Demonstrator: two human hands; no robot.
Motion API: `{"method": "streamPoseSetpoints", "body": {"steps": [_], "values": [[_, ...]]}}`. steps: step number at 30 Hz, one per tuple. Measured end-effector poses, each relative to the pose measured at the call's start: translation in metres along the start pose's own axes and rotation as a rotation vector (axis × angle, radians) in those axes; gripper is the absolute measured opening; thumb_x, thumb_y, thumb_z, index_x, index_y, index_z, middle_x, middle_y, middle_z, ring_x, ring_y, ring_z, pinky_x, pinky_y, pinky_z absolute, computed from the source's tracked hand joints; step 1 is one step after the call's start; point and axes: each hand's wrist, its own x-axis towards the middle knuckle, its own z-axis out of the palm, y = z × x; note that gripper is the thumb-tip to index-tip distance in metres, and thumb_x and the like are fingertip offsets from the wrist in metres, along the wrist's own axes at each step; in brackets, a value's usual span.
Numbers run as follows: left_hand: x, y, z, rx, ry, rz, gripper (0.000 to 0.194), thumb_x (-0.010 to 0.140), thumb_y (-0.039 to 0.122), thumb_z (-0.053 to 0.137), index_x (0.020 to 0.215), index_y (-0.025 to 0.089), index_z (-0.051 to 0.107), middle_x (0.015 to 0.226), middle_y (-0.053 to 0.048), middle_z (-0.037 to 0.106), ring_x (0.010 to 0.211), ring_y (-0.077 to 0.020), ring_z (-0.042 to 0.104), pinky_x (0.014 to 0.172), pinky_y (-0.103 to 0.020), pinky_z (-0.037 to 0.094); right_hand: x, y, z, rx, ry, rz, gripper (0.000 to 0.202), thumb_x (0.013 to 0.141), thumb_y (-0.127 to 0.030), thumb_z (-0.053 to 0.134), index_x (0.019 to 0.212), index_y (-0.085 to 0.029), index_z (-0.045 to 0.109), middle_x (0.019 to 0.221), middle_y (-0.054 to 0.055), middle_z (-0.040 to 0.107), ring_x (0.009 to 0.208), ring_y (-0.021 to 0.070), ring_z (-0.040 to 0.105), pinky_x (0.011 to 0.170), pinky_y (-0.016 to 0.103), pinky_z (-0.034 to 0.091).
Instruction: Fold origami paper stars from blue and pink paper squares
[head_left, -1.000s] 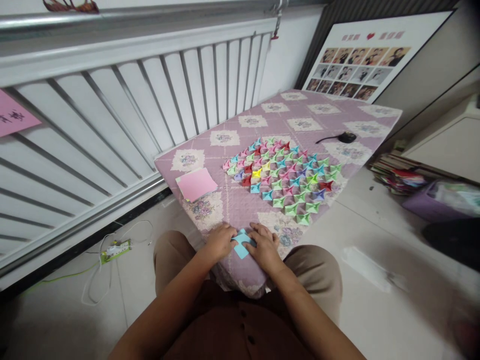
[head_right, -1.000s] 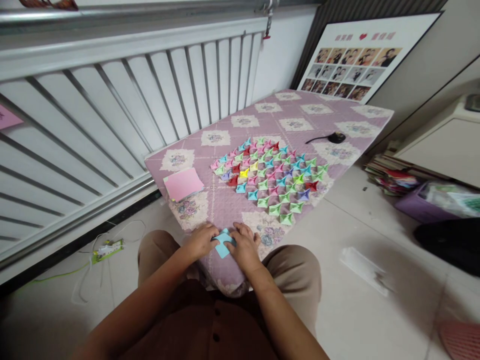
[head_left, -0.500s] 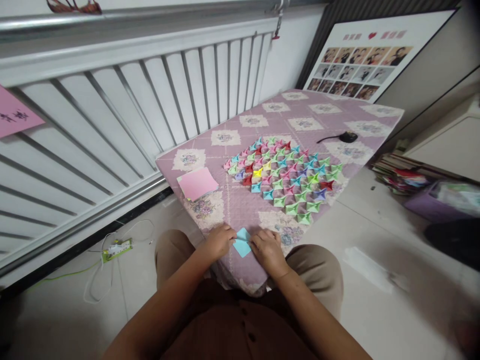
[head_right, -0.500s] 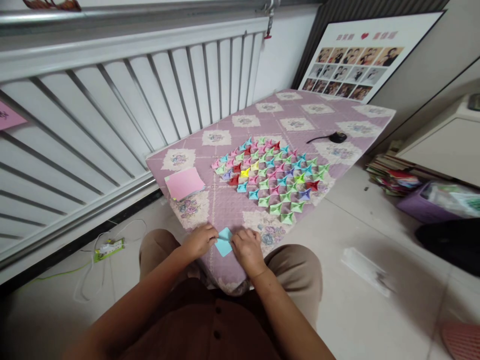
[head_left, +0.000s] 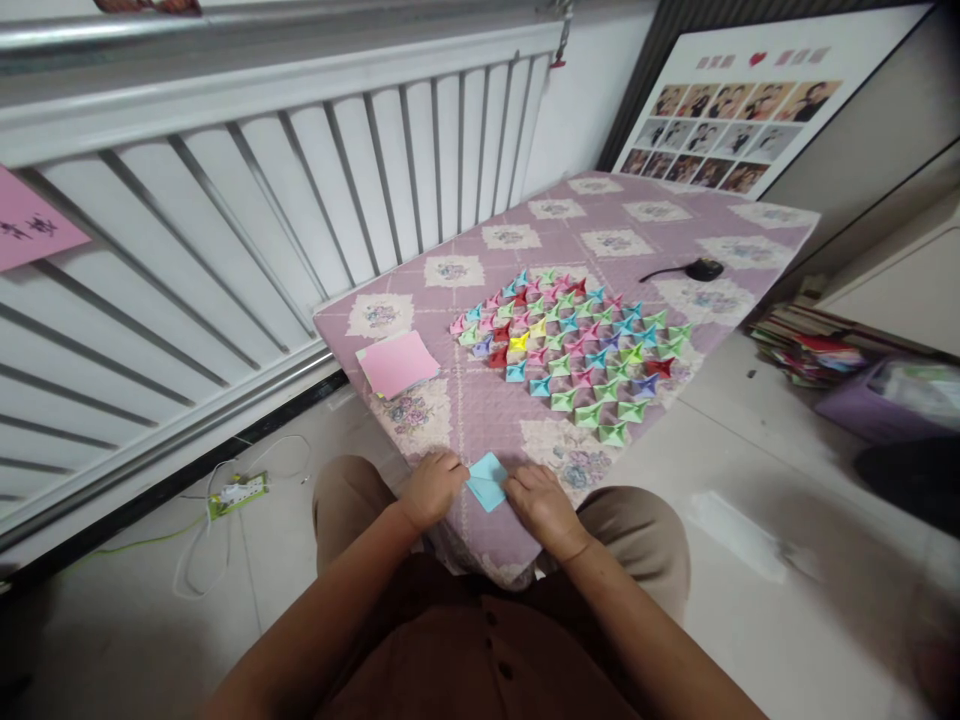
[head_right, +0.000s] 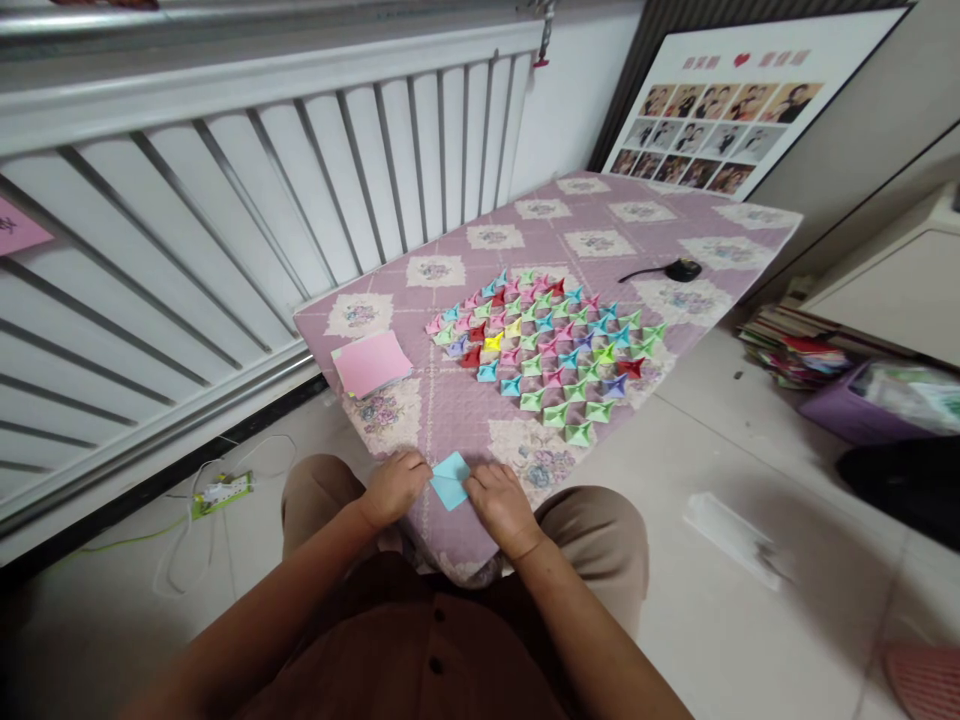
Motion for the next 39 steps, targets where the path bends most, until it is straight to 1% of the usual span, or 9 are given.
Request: {"method": "streamPoseSetpoints", "body": {"steps": [5,8,10,17,22,31,34,36,39], "values": [[-0.001,0.002,-0.002,0.015,-0.01,0.023,0.026,0.096,0.024,0.038,0.105,0.023,0.062,0.107,-0.006,0.055,0.101,-0.0222,0.045,0.091,-0.036,0.036,0.0,0.0,-0.001,-0.024,-0.023,-0.045,0.028,0.095,-0.021,0.04,0.085,-0.023,0.066,0.082,0.005,0.061,0.083,0.0216,0.05,0.079,0.036,0.036],[-0.001,0.003,-0.004,0.006,-0.03,0.061,0.026,0.096,0.028,0.039,0.115,0.028,0.058,0.109,-0.004,0.055,0.103,-0.0206,0.044,0.092,-0.034,0.035,0.0,0.0,-0.002,-0.024,-0.034,-0.062,0.027,0.095,-0.02,0.04,0.087,-0.023,0.066,0.083,0.005,0.061,0.083,0.0212,0.05,0.079,0.035,0.038],[-0.001,0.004,-0.005,0.004,-0.043,0.072,0.027,0.097,0.03,0.038,0.116,0.029,0.058,0.108,-0.003,0.055,0.103,-0.0202,0.044,0.091,-0.033,0.036,0.0,0.0,-0.002,-0.021,-0.038,-0.068,0.027,0.095,-0.02,0.04,0.088,-0.023,0.066,0.083,0.005,0.06,0.083,0.021,0.05,0.08,0.035,0.039],[-0.005,0.002,-0.005,-0.01,-0.067,0.129,0.031,0.099,0.032,0.031,0.119,0.029,0.054,0.105,-0.005,0.055,0.1,-0.0213,0.045,0.087,-0.033,0.036,-0.003,0.002,0.0,-0.006,-0.039,-0.074,0.028,0.095,-0.02,0.04,0.092,-0.022,0.067,0.083,0.006,0.06,0.082,0.0207,0.05,0.079,0.033,0.041],[-0.005,0.002,-0.006,0.009,-0.075,0.16,0.035,0.1,0.032,0.025,0.12,0.027,0.054,0.104,-0.007,0.055,0.1,-0.0228,0.045,0.085,-0.035,0.036,-0.005,0.003,0.001,0.012,-0.034,-0.087,0.028,0.095,-0.02,0.04,0.095,-0.023,0.067,0.085,0.005,0.061,0.084,0.0204,0.051,0.081,0.033,0.043],[-0.005,0.002,-0.011,0.058,-0.081,0.217,0.033,0.099,0.028,0.028,0.122,0.026,0.052,0.104,-0.008,0.055,0.101,-0.0226,0.045,0.085,-0.034,0.036,-0.007,0.004,0.003,0.026,0.01,-0.104,0.027,0.095,-0.021,0.04,0.098,-0.021,0.067,0.086,0.006,0.061,0.082,0.0198,0.052,0.078,0.032,0.044],[-0.004,0.002,-0.011,0.103,-0.058,0.257,0.032,0.099,0.027,0.031,0.126,0.028,0.048,0.103,-0.008,0.054,0.099,-0.0222,0.045,0.083,-0.034,0.037,-0.008,0.004,0.004,0.031,0.034,-0.114,0.025,0.095,-0.02,0.042,0.099,-0.021,0.067,0.085,0.005,0.062,0.082,0.0195,0.052,0.078,0.032,0.045],[-0.004,0.001,-0.008,0.185,-0.006,0.307,0.032,0.098,0.027,0.035,0.128,0.029,0.045,0.1,-0.007,0.054,0.095,-0.0214,0.047,0.079,-0.033,0.038,-0.009,0.005,0.005,0.035,0.053,-0.123,0.024,0.094,-0.02,0.044,0.101,-0.019,0.066,0.085,0.006,0.062,0.082,0.0195,0.052,0.078,0.032,0.046],[-0.003,0.0,-0.004,0.3,0.076,0.359,0.03,0.098,0.027,0.039,0.126,0.03,0.047,0.095,-0.005,0.053,0.089,-0.0203,0.048,0.075,-0.031,0.038,-0.01,0.004,0.008,0.04,0.083,-0.13,0.023,0.093,-0.019,0.045,0.103,-0.018,0.066,0.088,0.007,0.063,0.083,0.0198,0.053,0.079,0.032,0.047]]}}
